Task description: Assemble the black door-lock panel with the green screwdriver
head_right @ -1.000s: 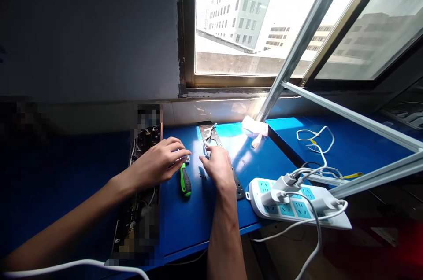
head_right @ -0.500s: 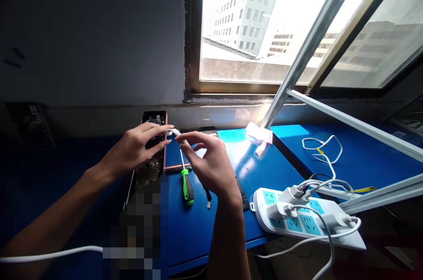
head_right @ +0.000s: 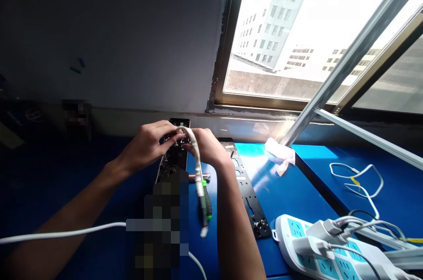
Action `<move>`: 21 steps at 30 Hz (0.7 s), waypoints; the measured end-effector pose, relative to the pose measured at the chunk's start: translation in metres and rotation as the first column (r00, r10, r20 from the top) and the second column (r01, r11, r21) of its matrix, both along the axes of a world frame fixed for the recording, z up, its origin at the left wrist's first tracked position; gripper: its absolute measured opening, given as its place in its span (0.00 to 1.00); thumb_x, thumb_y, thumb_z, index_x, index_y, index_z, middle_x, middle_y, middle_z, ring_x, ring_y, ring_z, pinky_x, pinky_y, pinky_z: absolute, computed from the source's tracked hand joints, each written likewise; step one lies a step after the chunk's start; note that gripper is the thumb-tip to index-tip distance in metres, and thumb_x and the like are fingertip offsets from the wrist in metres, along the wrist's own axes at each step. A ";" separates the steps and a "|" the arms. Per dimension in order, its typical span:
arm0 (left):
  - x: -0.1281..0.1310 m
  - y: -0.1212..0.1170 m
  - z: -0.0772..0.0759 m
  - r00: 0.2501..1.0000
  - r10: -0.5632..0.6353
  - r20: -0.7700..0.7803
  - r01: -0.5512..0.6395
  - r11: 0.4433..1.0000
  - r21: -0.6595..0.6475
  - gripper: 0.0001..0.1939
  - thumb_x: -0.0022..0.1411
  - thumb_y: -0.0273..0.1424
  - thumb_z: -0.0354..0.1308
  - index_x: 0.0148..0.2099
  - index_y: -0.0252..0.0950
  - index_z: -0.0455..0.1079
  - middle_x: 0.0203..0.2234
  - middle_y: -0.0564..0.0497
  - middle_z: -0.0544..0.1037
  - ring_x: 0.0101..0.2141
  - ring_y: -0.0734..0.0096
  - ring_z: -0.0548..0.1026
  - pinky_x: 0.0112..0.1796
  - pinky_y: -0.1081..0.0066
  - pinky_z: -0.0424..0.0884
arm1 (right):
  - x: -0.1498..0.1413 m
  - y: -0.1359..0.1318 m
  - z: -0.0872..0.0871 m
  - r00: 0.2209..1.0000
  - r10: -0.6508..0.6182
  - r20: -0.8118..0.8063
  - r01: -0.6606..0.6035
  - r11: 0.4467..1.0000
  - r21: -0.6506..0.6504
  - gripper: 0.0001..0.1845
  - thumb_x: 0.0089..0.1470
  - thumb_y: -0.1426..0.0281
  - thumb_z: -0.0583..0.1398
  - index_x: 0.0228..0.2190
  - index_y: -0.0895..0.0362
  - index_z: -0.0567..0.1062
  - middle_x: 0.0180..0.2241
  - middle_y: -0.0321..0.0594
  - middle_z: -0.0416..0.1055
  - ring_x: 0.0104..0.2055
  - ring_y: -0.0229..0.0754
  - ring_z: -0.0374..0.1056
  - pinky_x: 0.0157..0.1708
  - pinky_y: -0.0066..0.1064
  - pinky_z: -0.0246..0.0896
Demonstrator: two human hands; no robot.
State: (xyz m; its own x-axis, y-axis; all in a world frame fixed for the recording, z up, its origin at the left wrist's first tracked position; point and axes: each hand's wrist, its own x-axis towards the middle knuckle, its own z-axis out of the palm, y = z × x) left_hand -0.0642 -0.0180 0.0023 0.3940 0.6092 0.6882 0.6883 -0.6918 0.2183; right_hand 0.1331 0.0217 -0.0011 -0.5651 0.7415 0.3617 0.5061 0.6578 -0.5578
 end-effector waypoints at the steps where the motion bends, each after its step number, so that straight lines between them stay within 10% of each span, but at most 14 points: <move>1: 0.001 0.000 0.000 1.000 0.004 0.016 -0.005 1.000 0.020 0.10 0.73 0.31 0.56 0.42 0.34 0.77 0.35 0.47 0.81 0.36 0.64 0.79 0.39 0.66 0.75 | -0.003 0.006 0.000 1.000 0.001 0.019 -0.002 1.000 0.029 0.07 0.56 0.75 0.65 0.36 0.55 0.83 0.32 0.38 0.81 0.34 0.40 0.75 0.36 0.30 0.67; 10: -0.015 0.017 -0.005 0.992 0.032 0.122 -0.016 0.992 -0.124 0.13 0.70 0.32 0.60 0.55 0.40 0.74 0.46 0.49 0.82 0.46 0.62 0.80 0.49 0.62 0.76 | -0.008 0.034 -0.002 0.999 -0.027 -0.018 0.028 0.998 0.061 0.13 0.56 0.77 0.62 0.40 0.56 0.85 0.33 0.40 0.83 0.35 0.40 0.76 0.36 0.28 0.66; 21: -0.009 0.045 -0.054 0.943 0.305 0.136 -0.261 0.927 -0.269 0.18 0.71 0.34 0.54 0.61 0.43 0.71 0.60 0.40 0.69 0.60 0.49 0.72 0.58 0.50 0.73 | -0.015 0.036 -0.007 0.997 -0.064 0.038 0.062 0.996 0.056 0.18 0.53 0.80 0.60 0.40 0.56 0.86 0.31 0.39 0.82 0.32 0.37 0.74 0.34 0.25 0.63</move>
State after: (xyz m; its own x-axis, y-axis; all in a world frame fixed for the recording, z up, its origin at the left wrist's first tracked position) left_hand -0.0735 0.0271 -0.0518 0.0692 0.8350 0.5459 0.7838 -0.3841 0.4881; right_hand 0.1186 0.0578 -0.0082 -0.5325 0.7557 0.3812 0.5687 0.6530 -0.5002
